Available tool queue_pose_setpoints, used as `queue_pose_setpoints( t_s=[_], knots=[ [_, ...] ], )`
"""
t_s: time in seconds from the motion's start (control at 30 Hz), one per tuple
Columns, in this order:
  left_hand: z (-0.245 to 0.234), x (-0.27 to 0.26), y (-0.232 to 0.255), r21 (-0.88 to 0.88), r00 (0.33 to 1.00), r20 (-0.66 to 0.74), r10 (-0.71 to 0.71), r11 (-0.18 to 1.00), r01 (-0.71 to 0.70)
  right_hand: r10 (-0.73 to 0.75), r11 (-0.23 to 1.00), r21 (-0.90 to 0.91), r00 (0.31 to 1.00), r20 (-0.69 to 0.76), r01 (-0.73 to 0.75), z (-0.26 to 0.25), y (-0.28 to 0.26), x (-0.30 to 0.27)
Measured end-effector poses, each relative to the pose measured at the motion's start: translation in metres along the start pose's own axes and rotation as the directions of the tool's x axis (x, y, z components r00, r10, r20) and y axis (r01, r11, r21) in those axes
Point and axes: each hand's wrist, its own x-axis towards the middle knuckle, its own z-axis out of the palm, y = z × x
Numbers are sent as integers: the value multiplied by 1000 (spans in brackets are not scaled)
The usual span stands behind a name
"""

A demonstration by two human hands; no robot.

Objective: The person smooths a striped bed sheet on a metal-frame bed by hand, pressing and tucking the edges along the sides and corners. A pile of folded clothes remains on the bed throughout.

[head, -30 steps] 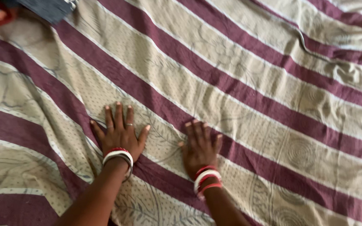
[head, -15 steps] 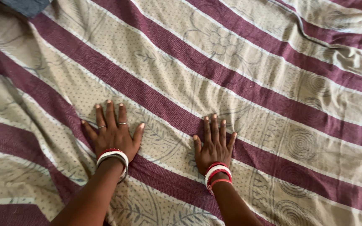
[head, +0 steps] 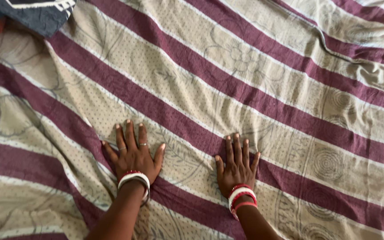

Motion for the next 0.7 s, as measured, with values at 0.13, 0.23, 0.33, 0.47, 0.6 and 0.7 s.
queue_pose_setpoints(
  t_s=[0.13, 0.23, 0.33, 0.47, 0.6, 0.7],
  knots=[
    [2, 2, 0, 1, 1000, 15, -8, 1000, 8, 7, 1000, 8, 1000, -1, -7, 0, 0, 0],
    [1, 0, -1, -41, 1000, -1, 0, 999, 0, 22, 999, 33, 1000, 6, -22, -2, 0, -4],
    [0, 1, -1, -60, 1000, -9, 6, 998, -7, 56, 997, 61, 998, 1, -56, 2, -5, -1],
    [-1, 2, -2, -69, 1000, 4, 5, 998, -5, 148, 987, 64, 989, -3, -148, 8, -18, 1],
    [0, 3, -3, -95, 1000, -4, 17, 995, -17, 336, 938, 88, 942, 21, -337, 19, -46, 8],
    [0, 5, -1, -128, 1000, -26, 14, 992, -17, 385, 918, 117, 922, -44, -378, 23, -82, 16]
  ],
)
